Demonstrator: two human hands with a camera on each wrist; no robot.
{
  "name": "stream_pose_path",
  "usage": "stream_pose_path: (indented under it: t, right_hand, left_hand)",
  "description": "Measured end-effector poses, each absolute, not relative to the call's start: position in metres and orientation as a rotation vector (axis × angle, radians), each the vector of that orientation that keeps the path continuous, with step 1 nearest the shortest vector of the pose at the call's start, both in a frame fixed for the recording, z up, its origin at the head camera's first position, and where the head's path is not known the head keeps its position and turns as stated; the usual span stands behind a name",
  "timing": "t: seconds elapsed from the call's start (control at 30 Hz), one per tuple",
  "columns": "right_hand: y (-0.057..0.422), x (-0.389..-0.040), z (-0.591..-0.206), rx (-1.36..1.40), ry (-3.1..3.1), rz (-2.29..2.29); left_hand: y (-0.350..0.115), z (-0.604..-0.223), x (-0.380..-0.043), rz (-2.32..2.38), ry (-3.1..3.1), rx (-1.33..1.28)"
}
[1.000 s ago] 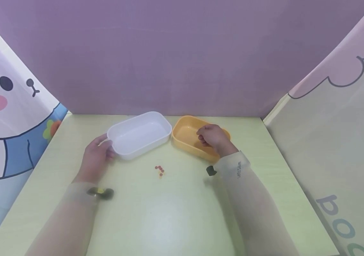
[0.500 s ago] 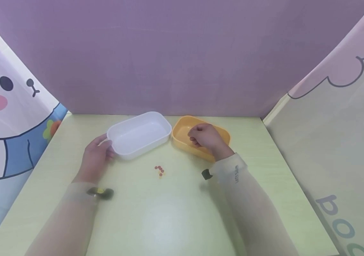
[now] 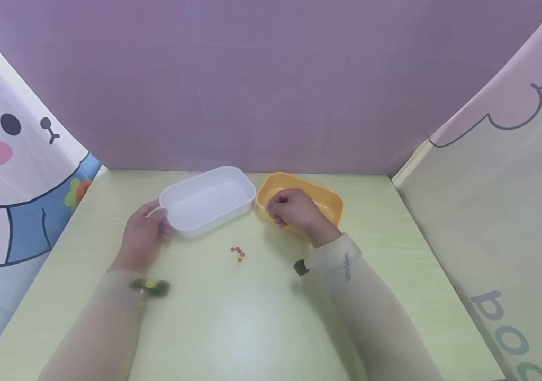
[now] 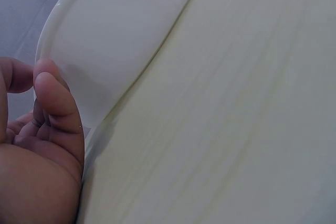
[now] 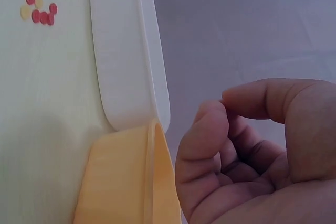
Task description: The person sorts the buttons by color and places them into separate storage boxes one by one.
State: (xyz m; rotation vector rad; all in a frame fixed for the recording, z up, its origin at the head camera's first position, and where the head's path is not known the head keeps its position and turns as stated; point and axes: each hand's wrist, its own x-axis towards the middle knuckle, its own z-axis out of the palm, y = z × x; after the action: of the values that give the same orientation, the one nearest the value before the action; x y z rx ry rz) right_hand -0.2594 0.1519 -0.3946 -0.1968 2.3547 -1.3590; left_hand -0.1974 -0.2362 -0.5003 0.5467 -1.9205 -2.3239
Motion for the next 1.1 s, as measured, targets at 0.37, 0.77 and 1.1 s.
stream_pose_path:
  t: [0.37,0.77,1.1]
  right_hand:
    - [0.142,-0.249,-0.407,-0.301,2.337,-1.342]
    - [0.126,-0.238,-0.437,-0.407,2.382,-1.257]
    - [0.111,-0.228,-0.454,-0.447,2.442,-1.137]
  left_hand:
    - [-0.237,-0.501,-0.197,-2.313,-1.944,0.553]
    - [-0.238,-0.502,-0.198,-2.323,-1.955,0.551]
    - [-0.236,-0.502,-0.199,-2.315,-1.964,0.552]
